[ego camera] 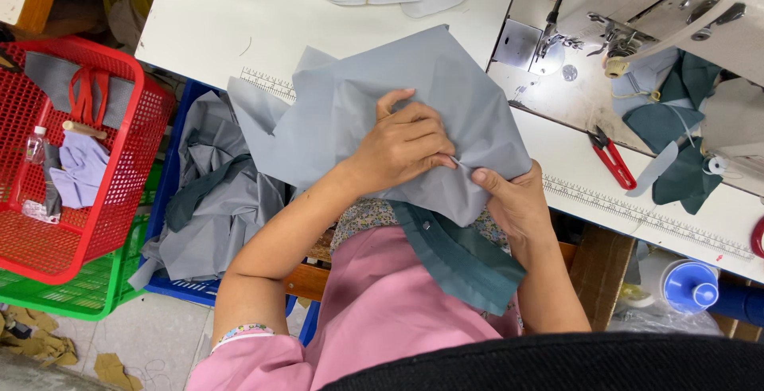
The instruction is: The person sews gray fabric pieces onto white mask blanks using a sewing machine. They align the fabric, guide it through the machine, and trim the threads with scissors.
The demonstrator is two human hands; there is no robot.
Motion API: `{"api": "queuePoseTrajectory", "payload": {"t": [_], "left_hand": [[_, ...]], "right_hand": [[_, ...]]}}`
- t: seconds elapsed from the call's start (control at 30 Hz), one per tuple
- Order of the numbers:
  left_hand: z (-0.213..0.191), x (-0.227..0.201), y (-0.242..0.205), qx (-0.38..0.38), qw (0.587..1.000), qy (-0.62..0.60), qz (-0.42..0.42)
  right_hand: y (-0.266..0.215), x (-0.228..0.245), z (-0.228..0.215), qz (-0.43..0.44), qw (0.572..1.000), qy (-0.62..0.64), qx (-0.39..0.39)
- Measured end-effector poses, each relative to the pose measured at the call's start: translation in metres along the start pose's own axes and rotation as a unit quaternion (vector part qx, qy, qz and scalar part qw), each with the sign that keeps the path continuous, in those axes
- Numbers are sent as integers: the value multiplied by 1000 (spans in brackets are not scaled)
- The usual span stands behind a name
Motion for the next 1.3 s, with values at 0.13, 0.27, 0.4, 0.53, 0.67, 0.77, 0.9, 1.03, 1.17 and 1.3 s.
{"api": "queuePoseTrajectory", "payload": {"t": [0.13,0.27,0.4,0.53,0.67,0.77,0.9,1.03,1.17,1.3], "left_hand": [[-5,-11,5,-7,1000,10,-10],[-7,-27,15,-23,999,-23,-1],[-1,-17,8,-28,998,-47,-7],[-3,-12,7,-28,998,-55,-26],[-10,-6,8,-30,997,-46,-59],[-8,2,3,10,996,-25,-89],[-25,10,18,88,980,-39,-174],[4,11,-3,122,965,-105,-209],[20,13,-23,51,978,-112,-171],[-10,3,-5,62,991,-30,-115]], "right_hand": [[-3,12,5,23,1000,-7,-19],[-5,34,23,14,1000,-11,-6],[-6,21,19,34,999,42,-3],[-5,19,15,14,999,48,15],[-6,16,9,-41,998,-29,38],[-6,-34,-26,-27,999,-11,20],[-3,-17,-26,-47,999,21,15],[2,-1,-7,-47,993,108,3],[-5,-22,-17,-35,993,115,-1],[-4,-16,-31,-35,993,109,-17]]}}
Point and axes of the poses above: each hand's wrist, its own y-axis towards the middle knuckle, its own z-axis out of the palm, x = y × z, the point moved 9 cm from there along y, towards the middle knuckle, and after that the axes turned 7 degrees about -y, right-handed, at the moved point
